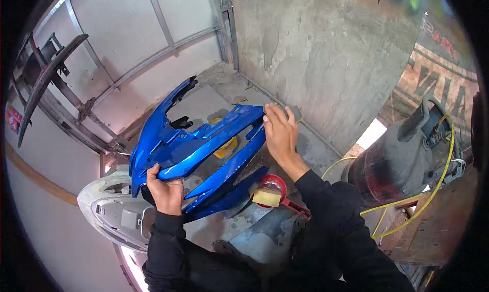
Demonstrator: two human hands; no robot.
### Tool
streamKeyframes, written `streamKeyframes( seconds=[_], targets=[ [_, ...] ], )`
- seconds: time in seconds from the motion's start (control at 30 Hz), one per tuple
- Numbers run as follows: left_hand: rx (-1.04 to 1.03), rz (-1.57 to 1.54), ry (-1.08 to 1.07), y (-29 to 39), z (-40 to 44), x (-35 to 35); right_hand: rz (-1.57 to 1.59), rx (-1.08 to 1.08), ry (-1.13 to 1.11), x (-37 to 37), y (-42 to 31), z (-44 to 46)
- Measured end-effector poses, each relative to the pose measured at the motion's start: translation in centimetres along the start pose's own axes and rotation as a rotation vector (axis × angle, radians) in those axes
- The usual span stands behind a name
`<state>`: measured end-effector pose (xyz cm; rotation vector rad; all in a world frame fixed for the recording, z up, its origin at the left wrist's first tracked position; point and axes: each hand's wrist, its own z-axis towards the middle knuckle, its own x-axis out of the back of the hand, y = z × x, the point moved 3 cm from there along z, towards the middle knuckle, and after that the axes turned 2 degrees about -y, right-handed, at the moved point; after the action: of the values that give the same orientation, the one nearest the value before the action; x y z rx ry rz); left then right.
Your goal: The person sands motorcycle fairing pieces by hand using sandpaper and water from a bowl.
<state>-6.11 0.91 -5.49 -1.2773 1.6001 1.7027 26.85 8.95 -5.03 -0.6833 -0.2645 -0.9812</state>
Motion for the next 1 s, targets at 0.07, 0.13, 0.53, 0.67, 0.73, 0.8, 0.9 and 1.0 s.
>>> streamKeyframes(
  seconds=[0.07,0.13,0.53,0.67,0.73,0.8,0.9,1.0],
  targets=[
    [-0.008,-0.019,0.017,-0.2,0.1,0.0,0.05,0.072,-0.021,-0.3,-1.1,-0.3],
    [-0.015,-0.024,0.022,-0.3,0.0,0.1,0.05,0.097,-0.009,0.8,-3.9,-0.4],
    [-0.045,-0.001,-0.007,0.1,-0.1,0.0,0.017,0.051,0.009,0.8,-0.4,0.1],
    [-0.049,-0.003,-0.022,0.1,0.0,0.2,0.051,0.165,0.037,1.8,-2.8,-0.3],
    [-0.061,0.003,-0.01,0.4,0.1,0.2,0.059,0.156,0.004,1.7,-2.1,-0.3],
    [-0.068,0.009,-0.017,0.5,-0.1,0.0,0.046,0.084,0.005,1.7,-0.8,0.4],
    [-0.085,0.022,-0.017,0.6,-0.3,-0.3,0.013,0.073,0.001,2.1,-1.4,-0.1],
    [-0.082,0.019,-0.024,0.9,-0.2,-0.1,0.051,0.115,-0.005,2.1,-1.9,-0.3]
  ],
)
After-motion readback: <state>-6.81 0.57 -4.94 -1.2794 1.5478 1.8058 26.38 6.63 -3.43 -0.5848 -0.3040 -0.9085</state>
